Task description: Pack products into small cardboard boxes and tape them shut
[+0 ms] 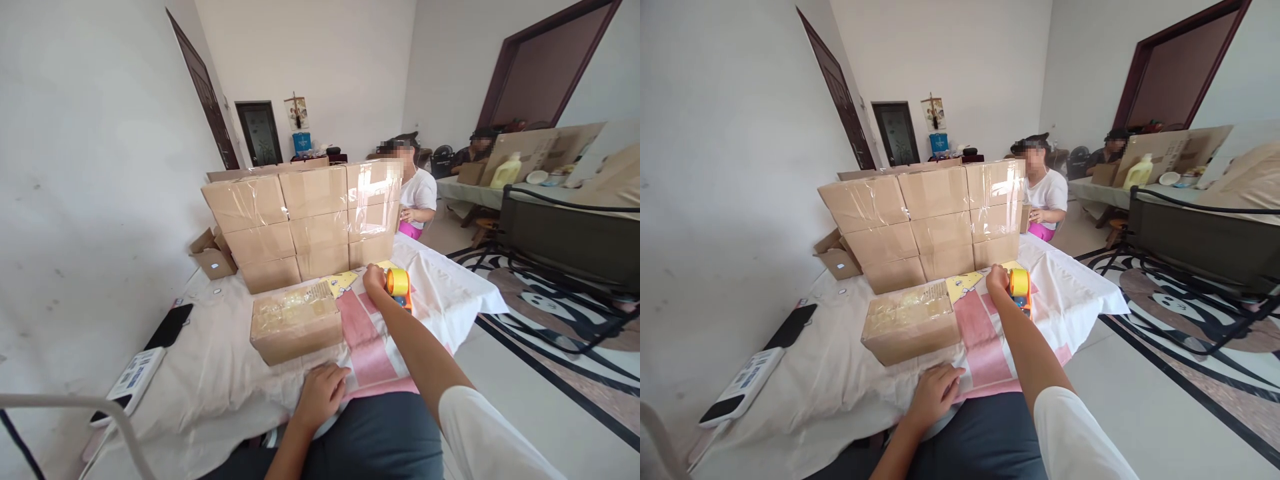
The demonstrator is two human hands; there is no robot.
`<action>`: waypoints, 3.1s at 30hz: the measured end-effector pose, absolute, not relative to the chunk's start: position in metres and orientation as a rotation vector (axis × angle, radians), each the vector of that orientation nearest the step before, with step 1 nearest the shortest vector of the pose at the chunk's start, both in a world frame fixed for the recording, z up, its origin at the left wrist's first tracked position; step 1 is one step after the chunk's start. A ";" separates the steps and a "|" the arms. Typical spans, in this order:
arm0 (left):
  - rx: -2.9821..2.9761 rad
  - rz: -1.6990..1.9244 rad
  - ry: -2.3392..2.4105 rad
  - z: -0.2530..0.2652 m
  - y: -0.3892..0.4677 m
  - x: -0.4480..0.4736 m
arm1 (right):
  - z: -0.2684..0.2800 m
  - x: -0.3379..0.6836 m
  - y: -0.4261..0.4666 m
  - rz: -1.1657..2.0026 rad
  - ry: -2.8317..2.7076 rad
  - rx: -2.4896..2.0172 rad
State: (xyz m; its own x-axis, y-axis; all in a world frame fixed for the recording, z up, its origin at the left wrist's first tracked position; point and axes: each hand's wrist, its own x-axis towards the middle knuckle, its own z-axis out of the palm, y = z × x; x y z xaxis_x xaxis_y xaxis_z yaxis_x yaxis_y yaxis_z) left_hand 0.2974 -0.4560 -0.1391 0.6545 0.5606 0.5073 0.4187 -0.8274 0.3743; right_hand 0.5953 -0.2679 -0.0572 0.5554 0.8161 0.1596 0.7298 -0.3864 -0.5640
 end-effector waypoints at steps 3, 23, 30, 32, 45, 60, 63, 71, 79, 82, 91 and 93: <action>2.628 0.908 0.790 -0.139 -0.456 0.298 | -0.056 0.590 -0.266 0.214 -1.089 -2.041; 2.648 1.172 0.668 -0.143 -0.459 0.295 | -0.047 0.556 -0.314 0.371 -0.532 -1.148; 2.646 1.093 0.677 -0.143 -0.455 0.294 | -0.046 0.527 -0.343 0.561 -0.544 -0.937; 2.659 1.044 0.703 -0.143 -0.455 0.295 | -0.047 0.526 -0.346 0.617 -0.568 -0.883; 2.712 1.528 0.668 -0.068 -0.452 0.333 | -0.059 0.541 -0.358 0.628 -1.037 -1.111; 2.944 0.175 1.381 0.095 -0.379 0.429 | -0.049 0.535 -0.381 0.579 -1.168 -0.826; 2.918 0.301 1.489 0.097 -0.372 0.424 | -0.054 0.538 -0.377 0.551 -1.151 -0.861; 2.757 -0.064 1.534 0.096 -0.284 0.427 | -0.062 0.541 -0.368 0.586 -1.062 -0.943; 2.614 -0.341 1.582 0.085 -0.238 0.449 | -0.068 0.541 -0.361 0.694 -1.091 -0.984; 2.584 -0.319 1.646 0.083 -0.237 0.453 | -0.072 0.539 -0.358 0.710 -1.130 -1.035; 2.402 0.856 1.657 0.107 -0.282 0.387 | -0.079 0.507 -0.359 0.743 -1.090 -1.098; 2.171 1.351 1.619 0.099 -0.312 0.344 | -0.083 0.496 -0.363 0.788 -1.062 -1.083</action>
State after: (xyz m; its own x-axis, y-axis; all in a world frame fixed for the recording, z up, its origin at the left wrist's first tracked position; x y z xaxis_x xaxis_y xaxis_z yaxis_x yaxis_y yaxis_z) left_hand 0.3443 -0.3118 0.0987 0.0327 0.8161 0.5770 0.7136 -0.4233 0.5582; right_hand 0.4956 -0.3628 -0.0826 0.3189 0.9045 0.2830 -0.0086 0.3014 -0.9535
